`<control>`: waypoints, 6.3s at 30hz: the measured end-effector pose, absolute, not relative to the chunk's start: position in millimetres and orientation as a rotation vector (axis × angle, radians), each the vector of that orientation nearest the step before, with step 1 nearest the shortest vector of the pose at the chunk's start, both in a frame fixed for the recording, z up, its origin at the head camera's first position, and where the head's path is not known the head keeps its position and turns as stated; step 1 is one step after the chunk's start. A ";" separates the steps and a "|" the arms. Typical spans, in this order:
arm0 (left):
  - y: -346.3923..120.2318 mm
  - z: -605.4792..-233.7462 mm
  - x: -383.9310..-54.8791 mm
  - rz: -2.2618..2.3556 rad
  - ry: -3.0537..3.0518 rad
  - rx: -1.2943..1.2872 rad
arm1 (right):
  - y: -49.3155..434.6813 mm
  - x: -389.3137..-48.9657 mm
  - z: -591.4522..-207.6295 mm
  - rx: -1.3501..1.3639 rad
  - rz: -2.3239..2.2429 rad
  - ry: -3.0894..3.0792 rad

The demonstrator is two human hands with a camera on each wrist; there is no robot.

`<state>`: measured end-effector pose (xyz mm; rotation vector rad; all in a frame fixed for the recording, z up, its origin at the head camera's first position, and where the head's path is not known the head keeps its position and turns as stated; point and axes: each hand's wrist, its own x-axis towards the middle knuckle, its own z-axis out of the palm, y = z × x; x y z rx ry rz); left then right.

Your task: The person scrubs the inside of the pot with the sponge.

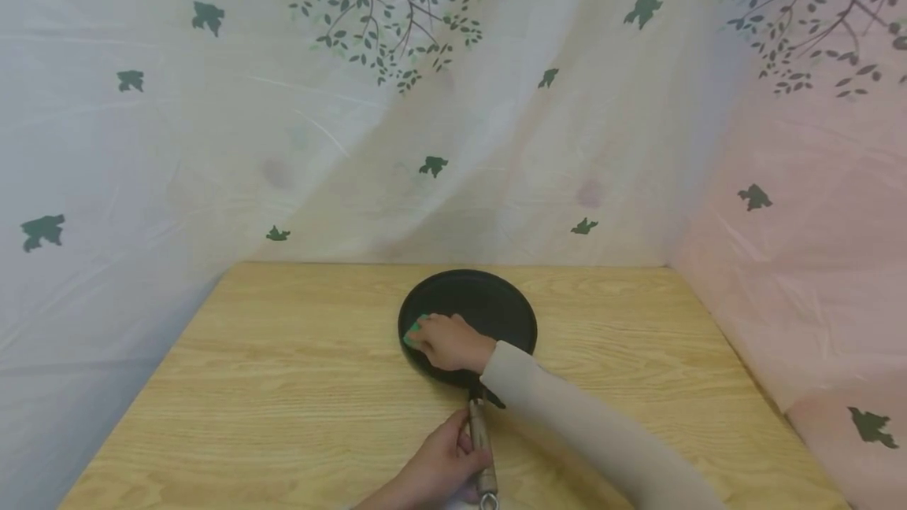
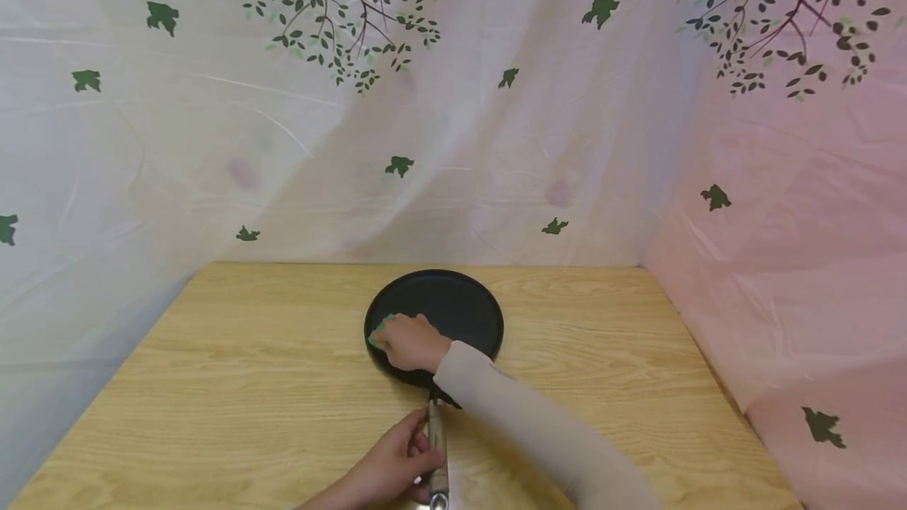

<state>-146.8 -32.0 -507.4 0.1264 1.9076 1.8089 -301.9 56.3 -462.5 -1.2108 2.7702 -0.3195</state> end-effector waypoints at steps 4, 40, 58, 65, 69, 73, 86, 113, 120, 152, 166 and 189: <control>-30.9 -507.3 -146.1 1.822 1.940 0.132 | 51.3 -309.2 -462.3 -1.163 -0.324 2.775; -27.0 -508.2 -146.0 1.799 2.021 0.123 | 70.7 -377.1 -463.9 -0.803 -0.511 2.858; -24.6 -511.2 -142.9 1.821 2.023 0.113 | 110.0 -387.4 -467.8 -0.657 -0.512 2.898; -26.1 -511.7 -144.3 1.815 2.017 0.107 | 123.2 -381.6 -464.9 -0.653 -0.505 2.902; -26.5 -512.4 -144.2 1.826 2.032 0.129 | 131.5 -376.1 -463.8 -0.650 -0.462 2.911; -27.2 -512.1 -144.5 1.821 2.036 0.140 | 139.9 -370.7 -461.9 -0.642 -0.474 2.904; -28.0 -507.9 -144.1 1.835 2.022 0.139 | 167.3 -343.1 -456.2 -0.654 -0.501 2.865; -30.7 -505.0 -144.6 1.790 2.034 0.178 | 189.0 -284.7 -467.5 -0.845 -0.564 2.919; -30.8 -503.7 -144.7 1.781 2.043 0.196 | 188.2 -269.7 -468.7 -0.927 -0.577 2.946; -33.6 -505.9 -146.1 1.754 2.053 0.257 | 163.3 -228.9 -475.4 -1.268 -0.682 2.883; -33.1 -507.4 -145.7 1.793 2.040 0.292 | 145.4 -227.6 -470.7 -1.142 -0.660 2.799; -32.2 -510.1 -144.0 1.811 2.074 0.314 | 96.0 -251.8 -471.8 -1.201 -0.575 2.802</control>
